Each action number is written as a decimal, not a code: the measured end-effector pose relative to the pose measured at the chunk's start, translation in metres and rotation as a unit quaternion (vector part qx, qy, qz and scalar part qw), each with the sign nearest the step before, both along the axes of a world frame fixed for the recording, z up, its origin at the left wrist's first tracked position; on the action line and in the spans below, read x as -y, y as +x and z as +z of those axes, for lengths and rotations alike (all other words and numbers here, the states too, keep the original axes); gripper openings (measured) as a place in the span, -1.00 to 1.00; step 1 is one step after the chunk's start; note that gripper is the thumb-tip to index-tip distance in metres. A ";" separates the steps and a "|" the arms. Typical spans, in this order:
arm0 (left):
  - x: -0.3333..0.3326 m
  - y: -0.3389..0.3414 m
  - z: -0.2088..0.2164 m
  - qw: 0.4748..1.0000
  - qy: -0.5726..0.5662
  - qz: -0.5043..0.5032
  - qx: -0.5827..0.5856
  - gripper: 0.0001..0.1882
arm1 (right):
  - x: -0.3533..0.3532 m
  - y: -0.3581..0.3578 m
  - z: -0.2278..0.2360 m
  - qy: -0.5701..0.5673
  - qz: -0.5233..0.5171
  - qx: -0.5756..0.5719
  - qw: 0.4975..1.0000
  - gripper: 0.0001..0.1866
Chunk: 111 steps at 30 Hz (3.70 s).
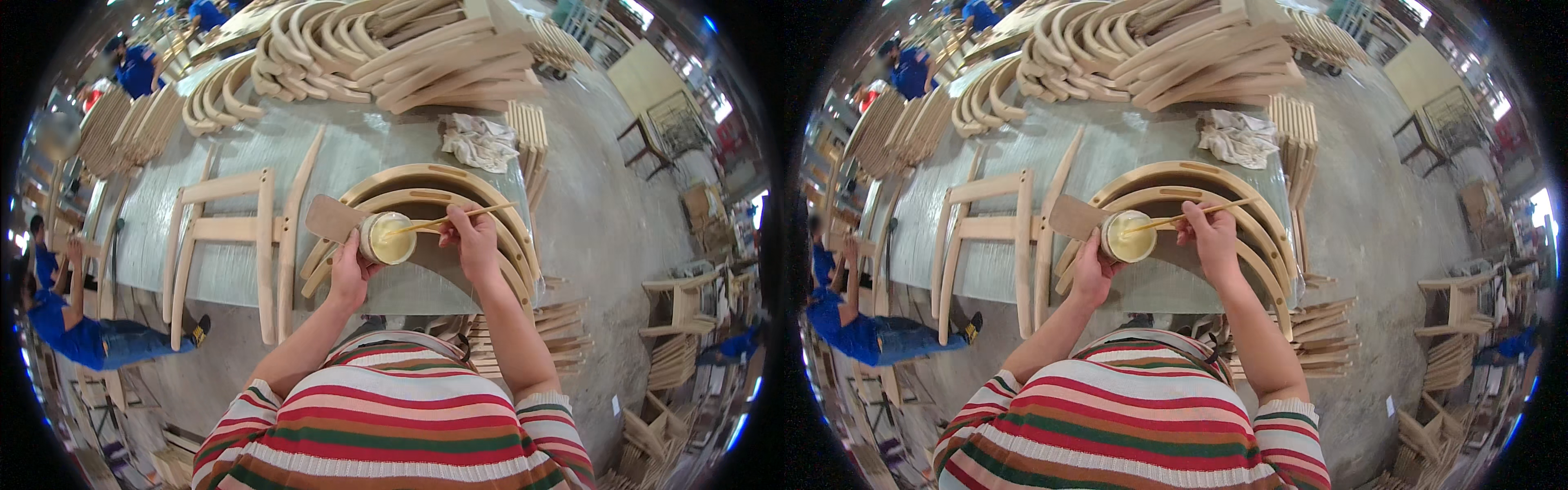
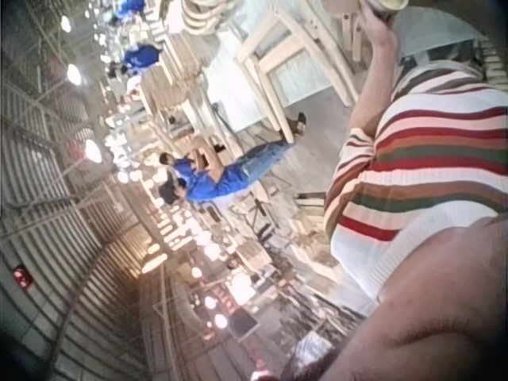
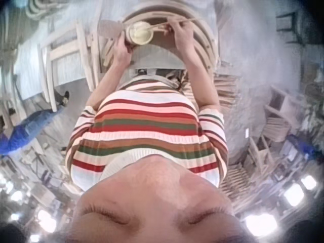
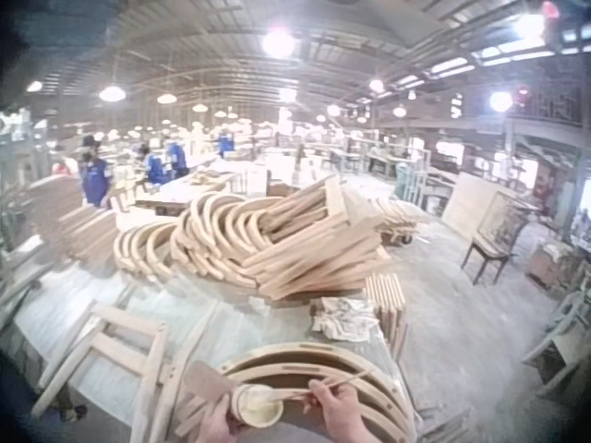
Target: The person applies a yellowish finish to curved wooden chair parts using a brush and a small container. They dip the brush into the container and coat the wood surfaces, then place the treated parts onto a stack. The person also moves stacks of wooden parts around the workshop floor.
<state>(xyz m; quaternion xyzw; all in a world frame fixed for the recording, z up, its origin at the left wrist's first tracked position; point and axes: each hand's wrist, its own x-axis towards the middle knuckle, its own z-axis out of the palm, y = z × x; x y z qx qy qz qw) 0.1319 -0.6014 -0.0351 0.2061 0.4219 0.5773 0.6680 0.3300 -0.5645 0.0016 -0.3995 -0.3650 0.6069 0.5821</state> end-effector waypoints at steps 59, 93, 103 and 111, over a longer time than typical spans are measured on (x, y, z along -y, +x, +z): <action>-0.074 0.057 -0.022 0.988 -0.050 -0.134 0.055 -0.64 | -0.009 0.173 -0.020 -0.008 -0.161 0.657 0.736 -0.81; -0.069 0.105 0.000 0.983 -0.047 -0.174 0.030 -0.63 | 0.028 0.101 -0.035 -0.131 -0.194 -0.201 0.951 -0.94; -0.079 0.101 -0.011 0.984 -0.039 -0.164 0.050 -0.62 | 0.049 0.157 -0.011 -0.008 -0.312 0.148 0.938 -0.83; -0.080 0.086 -0.016 0.985 -0.044 -0.155 0.056 -0.61 | 0.056 0.169 -0.018 0.041 -0.250 0.576 0.777 -0.79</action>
